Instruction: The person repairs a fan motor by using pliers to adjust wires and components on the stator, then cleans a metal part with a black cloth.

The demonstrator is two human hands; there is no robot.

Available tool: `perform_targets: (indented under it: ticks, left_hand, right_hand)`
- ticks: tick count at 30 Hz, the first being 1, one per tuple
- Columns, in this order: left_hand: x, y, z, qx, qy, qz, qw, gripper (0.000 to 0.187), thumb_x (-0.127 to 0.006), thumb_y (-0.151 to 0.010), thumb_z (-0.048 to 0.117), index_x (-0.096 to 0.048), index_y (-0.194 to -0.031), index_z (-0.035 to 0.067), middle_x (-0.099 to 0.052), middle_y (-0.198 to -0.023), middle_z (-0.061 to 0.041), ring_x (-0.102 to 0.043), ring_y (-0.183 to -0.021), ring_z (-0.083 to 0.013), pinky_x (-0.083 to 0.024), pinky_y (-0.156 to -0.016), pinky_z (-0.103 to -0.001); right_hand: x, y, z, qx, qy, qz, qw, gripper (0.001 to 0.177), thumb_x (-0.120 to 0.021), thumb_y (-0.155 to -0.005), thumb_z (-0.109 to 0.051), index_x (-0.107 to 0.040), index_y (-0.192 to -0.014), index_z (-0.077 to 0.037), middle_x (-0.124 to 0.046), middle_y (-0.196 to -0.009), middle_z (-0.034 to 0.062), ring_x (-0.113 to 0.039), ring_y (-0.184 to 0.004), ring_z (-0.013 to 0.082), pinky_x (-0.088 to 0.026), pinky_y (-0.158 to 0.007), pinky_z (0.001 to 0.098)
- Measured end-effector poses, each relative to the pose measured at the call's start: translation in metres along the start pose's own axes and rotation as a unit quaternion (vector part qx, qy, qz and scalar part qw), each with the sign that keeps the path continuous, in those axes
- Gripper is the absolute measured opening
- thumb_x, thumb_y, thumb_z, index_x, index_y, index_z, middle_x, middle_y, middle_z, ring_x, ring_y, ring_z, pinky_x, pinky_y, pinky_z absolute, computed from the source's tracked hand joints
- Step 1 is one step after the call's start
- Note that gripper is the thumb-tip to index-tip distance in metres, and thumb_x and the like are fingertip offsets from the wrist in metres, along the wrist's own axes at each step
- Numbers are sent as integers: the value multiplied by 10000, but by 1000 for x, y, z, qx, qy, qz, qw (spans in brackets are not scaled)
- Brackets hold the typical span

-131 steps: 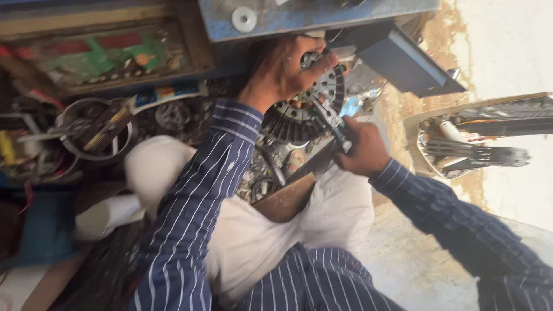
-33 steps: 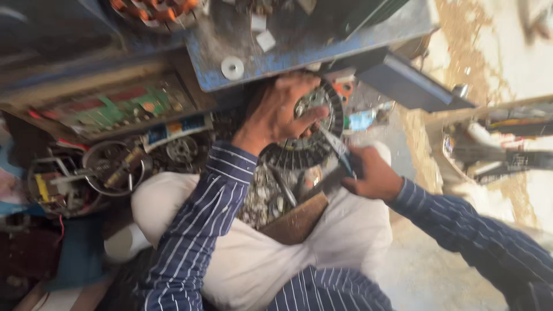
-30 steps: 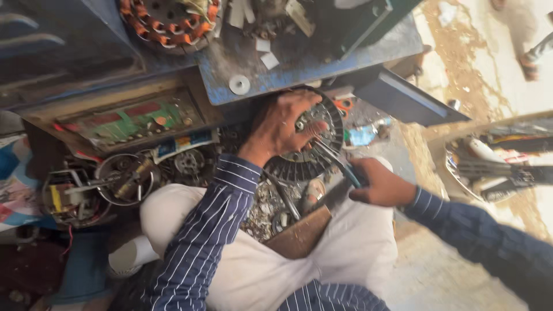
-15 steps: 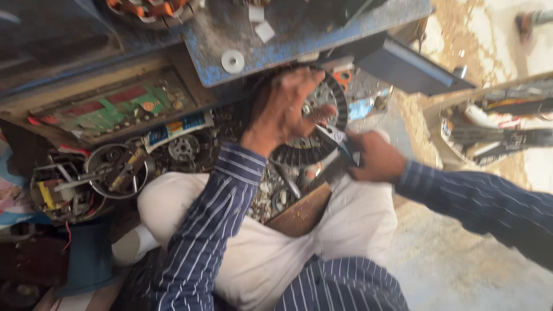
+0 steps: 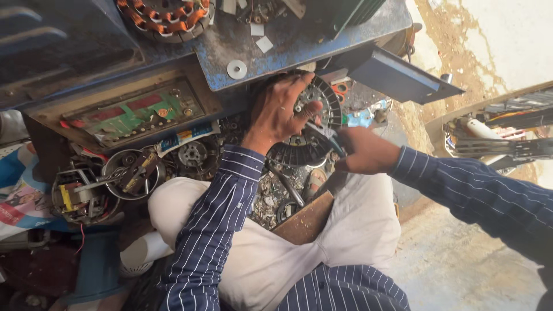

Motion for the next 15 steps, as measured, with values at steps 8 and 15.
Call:
perform_targets:
  ticks: [8, 15]
  left_hand:
    - [-6, 0, -11, 22, 5, -32, 999, 986, -353, -970, 811, -587, -1397, -46, -688, -1142, -261, -688, -1058, -421, -549, -918, -478]
    - [-6, 2, -7, 11, -3, -47, 999, 943, -372, -1017, 783, -567, -1422, -46, -653, -1321, -291, -650, -1217, -464, -519, -1065, -481]
  right_hand:
    - [-90, 39, -26, -107, -873, -300, 368, 242, -627, -772, -26, -498, -940, -143, -492, -763, -57, -474, -624, 82, -372, -530, 257]
    - [-110, 30, -62, -26, -926, -251, 279, 420, -608, -588, -82, -392, -940, -155, -327, -732, -39, -302, -581, 93, -238, -483, 269]
Point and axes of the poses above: each hand's wrist, its own y-axis away from the middle knuckle, its own x-axis out of the back of the hand, z = x × y, the point moved 10 cm from there along -y, towards the middle knuckle
